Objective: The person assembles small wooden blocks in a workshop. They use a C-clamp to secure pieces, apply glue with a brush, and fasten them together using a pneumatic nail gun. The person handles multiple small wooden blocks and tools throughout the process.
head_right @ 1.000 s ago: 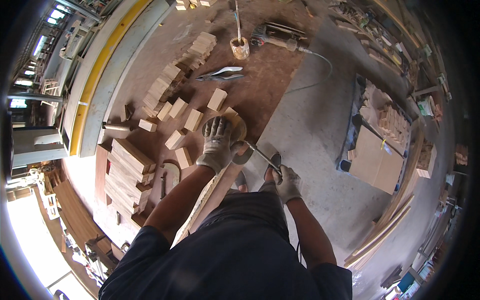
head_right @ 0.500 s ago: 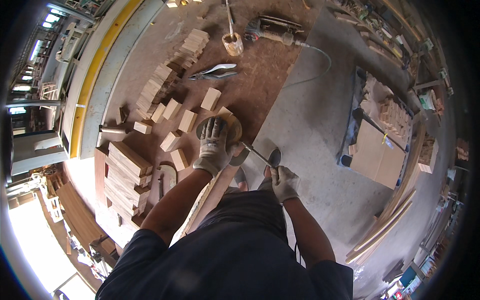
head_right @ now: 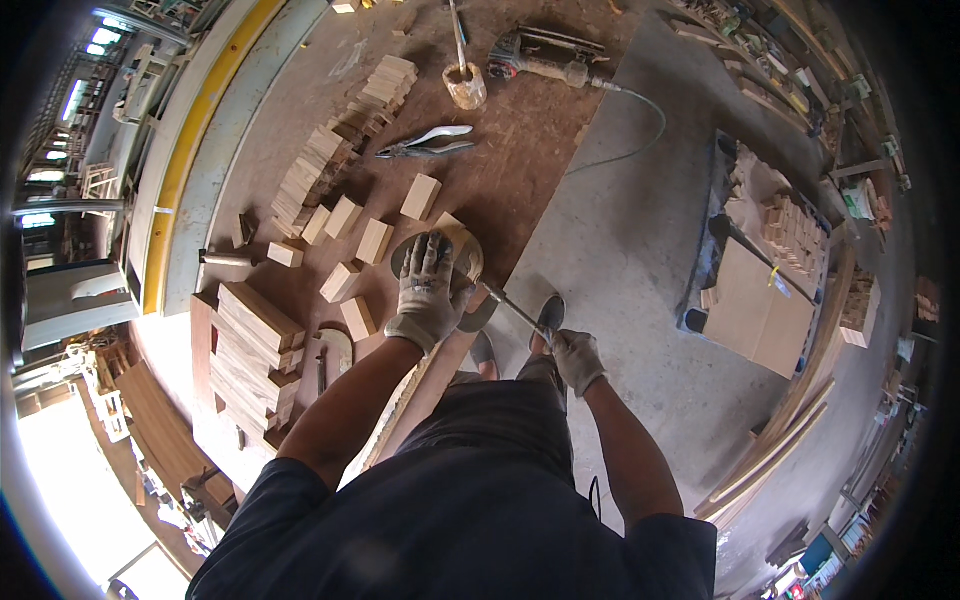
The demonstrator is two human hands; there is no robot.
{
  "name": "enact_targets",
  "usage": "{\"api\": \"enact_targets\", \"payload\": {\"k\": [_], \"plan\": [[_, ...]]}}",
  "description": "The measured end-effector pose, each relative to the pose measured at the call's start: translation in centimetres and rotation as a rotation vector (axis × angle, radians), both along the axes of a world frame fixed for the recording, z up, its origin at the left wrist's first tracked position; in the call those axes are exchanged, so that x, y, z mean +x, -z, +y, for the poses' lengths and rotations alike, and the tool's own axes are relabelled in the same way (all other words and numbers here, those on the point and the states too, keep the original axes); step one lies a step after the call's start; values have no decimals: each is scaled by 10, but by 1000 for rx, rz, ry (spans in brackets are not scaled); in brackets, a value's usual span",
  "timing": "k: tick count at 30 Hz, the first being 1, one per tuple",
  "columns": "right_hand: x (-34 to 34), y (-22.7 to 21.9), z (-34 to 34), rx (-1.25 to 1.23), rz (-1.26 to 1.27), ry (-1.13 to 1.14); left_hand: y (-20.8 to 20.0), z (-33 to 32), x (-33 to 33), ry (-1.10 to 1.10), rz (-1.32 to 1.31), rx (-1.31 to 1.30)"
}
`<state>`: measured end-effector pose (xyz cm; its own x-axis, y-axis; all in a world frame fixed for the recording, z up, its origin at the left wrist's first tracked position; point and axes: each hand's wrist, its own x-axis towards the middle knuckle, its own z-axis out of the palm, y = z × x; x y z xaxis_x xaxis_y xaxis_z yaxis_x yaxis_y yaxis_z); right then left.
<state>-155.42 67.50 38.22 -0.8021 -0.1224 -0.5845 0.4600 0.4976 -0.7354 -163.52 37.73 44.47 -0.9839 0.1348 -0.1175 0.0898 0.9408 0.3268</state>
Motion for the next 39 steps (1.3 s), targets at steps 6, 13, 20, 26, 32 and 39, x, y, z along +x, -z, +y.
{"api": "enact_targets", "payload": {"k": [6,13,20,26,32,39], "plan": [[-3,3,-1,-187,3,57,2,-2,3,-3,27,17],[-11,-34,-11,-223,-297,144,-13,-10,0,27,35,78],[26,-50,52,20,-247,266,-14,-32,95,-188,150,224],[46,-54,85,61,-383,303,14,-38,141,-265,146,165],[-23,-57,80,72,-290,138,12,-32,134,-386,148,133],[-134,-49,54,443,401,-536,5,-30,132,-480,69,29]]}}
